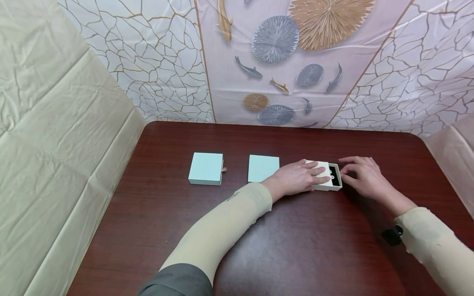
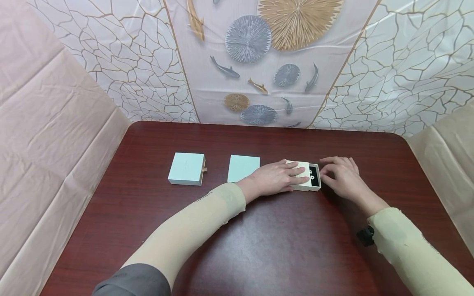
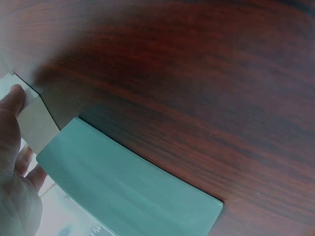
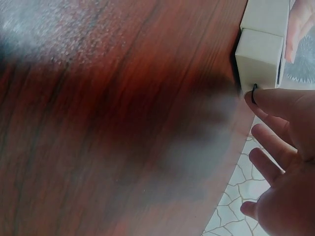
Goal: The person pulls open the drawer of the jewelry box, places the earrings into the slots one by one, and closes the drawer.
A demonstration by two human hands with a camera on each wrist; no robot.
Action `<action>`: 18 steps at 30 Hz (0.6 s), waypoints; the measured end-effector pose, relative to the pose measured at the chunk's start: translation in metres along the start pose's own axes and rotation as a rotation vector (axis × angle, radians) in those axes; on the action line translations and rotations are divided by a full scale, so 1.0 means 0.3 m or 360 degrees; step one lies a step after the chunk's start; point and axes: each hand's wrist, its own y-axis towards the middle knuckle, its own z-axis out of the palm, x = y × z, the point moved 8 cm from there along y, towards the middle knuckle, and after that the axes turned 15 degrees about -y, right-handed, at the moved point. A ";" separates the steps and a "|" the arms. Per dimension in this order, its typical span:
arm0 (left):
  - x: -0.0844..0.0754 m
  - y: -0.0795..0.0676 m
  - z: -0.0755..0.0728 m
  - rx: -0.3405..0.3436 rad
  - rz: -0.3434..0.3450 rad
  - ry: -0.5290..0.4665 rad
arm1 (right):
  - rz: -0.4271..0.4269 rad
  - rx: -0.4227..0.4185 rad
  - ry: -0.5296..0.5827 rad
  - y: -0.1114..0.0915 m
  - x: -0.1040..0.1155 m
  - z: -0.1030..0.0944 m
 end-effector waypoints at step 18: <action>0.001 0.002 0.002 -0.0005 0.0001 0.0017 | -0.0032 -0.0021 0.0034 0.022 0.029 0.015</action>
